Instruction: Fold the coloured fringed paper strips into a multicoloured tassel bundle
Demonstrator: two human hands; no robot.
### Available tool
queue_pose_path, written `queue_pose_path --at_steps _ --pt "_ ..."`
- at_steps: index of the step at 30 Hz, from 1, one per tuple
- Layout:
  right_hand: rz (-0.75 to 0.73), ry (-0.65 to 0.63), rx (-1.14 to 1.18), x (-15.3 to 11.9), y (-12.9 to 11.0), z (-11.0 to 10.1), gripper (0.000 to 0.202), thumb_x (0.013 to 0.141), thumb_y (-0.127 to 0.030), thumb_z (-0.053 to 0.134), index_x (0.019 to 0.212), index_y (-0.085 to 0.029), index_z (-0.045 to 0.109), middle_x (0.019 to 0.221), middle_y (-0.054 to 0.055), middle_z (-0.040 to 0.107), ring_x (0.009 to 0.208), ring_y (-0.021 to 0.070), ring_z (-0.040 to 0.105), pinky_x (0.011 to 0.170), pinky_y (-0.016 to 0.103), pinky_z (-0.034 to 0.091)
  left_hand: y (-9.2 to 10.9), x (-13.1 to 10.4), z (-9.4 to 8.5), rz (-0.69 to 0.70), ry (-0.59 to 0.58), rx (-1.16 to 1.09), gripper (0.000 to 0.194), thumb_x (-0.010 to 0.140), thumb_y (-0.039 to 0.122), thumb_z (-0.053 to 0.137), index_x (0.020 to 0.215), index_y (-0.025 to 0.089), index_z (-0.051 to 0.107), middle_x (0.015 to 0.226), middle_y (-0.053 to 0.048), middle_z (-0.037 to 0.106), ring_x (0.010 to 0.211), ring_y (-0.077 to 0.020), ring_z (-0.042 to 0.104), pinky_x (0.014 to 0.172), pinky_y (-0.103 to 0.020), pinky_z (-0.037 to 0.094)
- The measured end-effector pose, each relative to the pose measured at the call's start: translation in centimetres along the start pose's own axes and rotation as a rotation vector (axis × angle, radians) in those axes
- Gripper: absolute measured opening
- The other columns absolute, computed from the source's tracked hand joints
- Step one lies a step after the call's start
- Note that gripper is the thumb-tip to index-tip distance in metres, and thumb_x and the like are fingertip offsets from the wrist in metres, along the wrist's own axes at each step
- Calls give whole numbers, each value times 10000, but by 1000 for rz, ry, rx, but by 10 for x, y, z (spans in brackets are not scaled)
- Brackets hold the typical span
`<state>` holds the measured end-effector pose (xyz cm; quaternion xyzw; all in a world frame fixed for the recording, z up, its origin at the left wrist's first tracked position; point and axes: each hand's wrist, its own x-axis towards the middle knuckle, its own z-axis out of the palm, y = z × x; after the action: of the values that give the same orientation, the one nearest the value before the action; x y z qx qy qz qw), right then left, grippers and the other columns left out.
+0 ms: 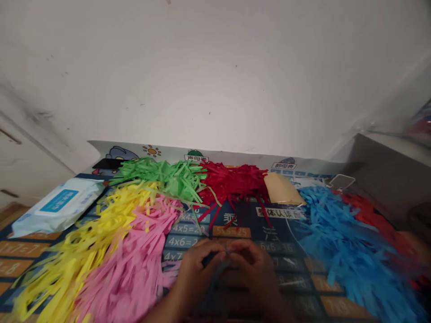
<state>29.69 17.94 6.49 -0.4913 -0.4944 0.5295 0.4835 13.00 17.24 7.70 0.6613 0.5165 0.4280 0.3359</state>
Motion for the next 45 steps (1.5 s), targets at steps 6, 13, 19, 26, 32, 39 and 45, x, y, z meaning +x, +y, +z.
queue_pose_path --at_steps 6,13,19,26,32,39,45 --pt "-212 49 -285 -5 -3 -2 34 733 -275 704 733 -253 729 724 10 736 696 202 696 655 265 555 5 -3 -4 72 -69 185 172 876 243 573 773 219 709 713 -5 696 682 -156 641 637 -223 445" --pt "-247 -20 -407 -10 4 -7 88 778 -319 673 804 -275 744 805 28 750 770 224 702 701 291 552 6 -2 -7 68 -153 239 47 830 219 644 840 227 690 778 -7 726 714 -178 660 646 -234 446" --pt "20 -201 -17 -5 -1 -11 129 690 -198 705 798 -257 744 828 6 750 805 196 698 719 254 532 5 2 -9 -83 -245 -13 165 737 257 755 879 217 682 757 17 726 706 -161 676 639 -200 452" --pt "-154 -106 -123 -4 2 -13 86 733 -185 656 668 -225 694 710 -5 689 692 151 639 651 213 484 5 7 -10 50 -249 93 88 793 306 709 834 249 760 740 -14 757 691 -180 694 667 -232 484" --pt "-344 -25 -299 -5 6 -15 106 831 -236 620 734 -236 663 758 5 693 720 160 648 672 225 496 -3 6 -5 314 -12 150 82 832 253 665 891 239 720 930 -45 746 875 -184 694 880 -303 520" --pt "-442 -3 -411 -10 5 -13 124 872 -230 590 775 -257 663 779 -2 695 725 152 659 665 212 507 -3 3 3 454 13 220 113 833 124 612 852 225 658 772 -5 718 720 -140 679 1005 -404 458" --pt "-513 33 -476 -13 4 -17 105 872 -207 593 812 -262 660 804 0 698 742 156 664 683 221 515 -1 3 3 527 53 184 119 841 129 607 866 234 656 796 -4 732 749 -136 687 1009 -384 457"
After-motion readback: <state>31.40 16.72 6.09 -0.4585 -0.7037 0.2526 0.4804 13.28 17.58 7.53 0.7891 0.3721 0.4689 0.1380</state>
